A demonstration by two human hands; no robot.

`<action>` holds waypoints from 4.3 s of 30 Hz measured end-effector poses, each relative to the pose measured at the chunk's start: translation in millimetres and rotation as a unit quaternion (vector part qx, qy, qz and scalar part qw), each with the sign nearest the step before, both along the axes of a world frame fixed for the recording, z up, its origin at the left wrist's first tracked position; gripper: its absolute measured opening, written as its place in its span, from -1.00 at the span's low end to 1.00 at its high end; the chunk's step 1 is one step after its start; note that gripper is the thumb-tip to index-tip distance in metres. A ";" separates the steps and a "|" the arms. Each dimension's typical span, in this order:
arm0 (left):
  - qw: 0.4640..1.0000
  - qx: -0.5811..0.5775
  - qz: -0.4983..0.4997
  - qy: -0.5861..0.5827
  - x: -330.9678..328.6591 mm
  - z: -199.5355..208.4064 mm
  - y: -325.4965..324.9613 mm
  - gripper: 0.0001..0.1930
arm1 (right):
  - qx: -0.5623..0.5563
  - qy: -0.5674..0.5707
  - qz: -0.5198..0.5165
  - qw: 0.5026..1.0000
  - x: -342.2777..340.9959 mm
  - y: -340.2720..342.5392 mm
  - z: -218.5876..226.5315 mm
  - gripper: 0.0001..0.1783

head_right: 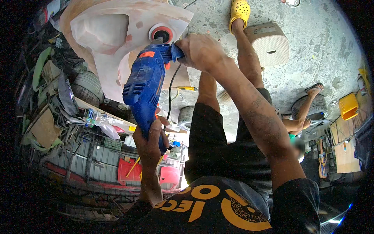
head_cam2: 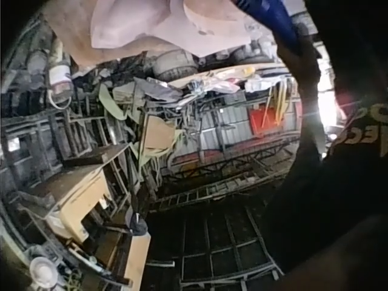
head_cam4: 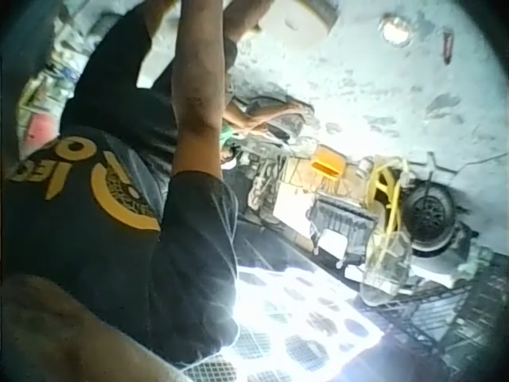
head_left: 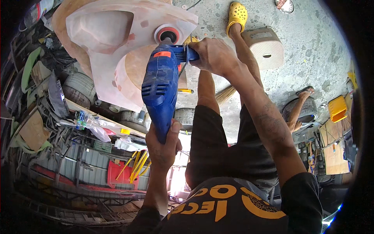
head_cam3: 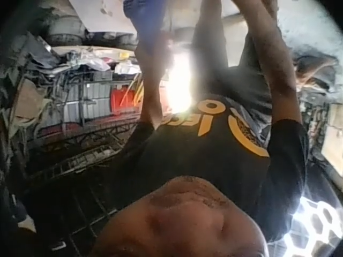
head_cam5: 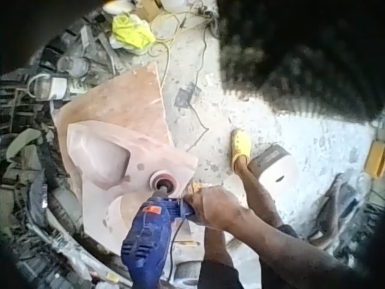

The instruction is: The recorder uses a power drill with a polishing attachment to smooth and finish a fiberglass body part.

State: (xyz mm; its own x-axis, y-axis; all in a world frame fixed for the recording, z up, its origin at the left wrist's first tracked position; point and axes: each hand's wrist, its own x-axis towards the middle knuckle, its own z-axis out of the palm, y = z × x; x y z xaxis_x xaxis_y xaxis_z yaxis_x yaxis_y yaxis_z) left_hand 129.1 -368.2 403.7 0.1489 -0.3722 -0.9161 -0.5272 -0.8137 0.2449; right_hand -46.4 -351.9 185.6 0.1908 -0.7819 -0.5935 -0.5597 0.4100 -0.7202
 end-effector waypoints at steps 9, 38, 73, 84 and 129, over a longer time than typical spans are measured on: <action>0.999 0.012 -0.041 0.015 -6.4 2.5 -2.5 -0.60 | -0.013 0.042 -0.012 0.999 -12.8 2.5 11.7 -0.74; 0.999 0.018 -0.040 0.011 -9.3 1.9 -6.9 -0.60 | -0.038 0.025 -0.036 0.998 -8.6 0.6 8.2 -0.73; 0.998 0.049 -0.045 -0.021 -12.6 6.9 2.8 -0.73 | 0.009 -0.001 -0.022 1.000 -2.6 18.9 5.1 -0.69; 0.998 0.042 -0.038 -0.012 -9.2 7.4 2.5 -0.75 | 0.020 0.011 -0.016 1.000 -2.1 15.8 8.3 -0.69; 0.998 0.012 -0.066 -0.001 -26.7 5.3 -29.5 -0.60 | -0.017 0.021 -0.027 0.999 -22.8 -18.2 5.8 -0.75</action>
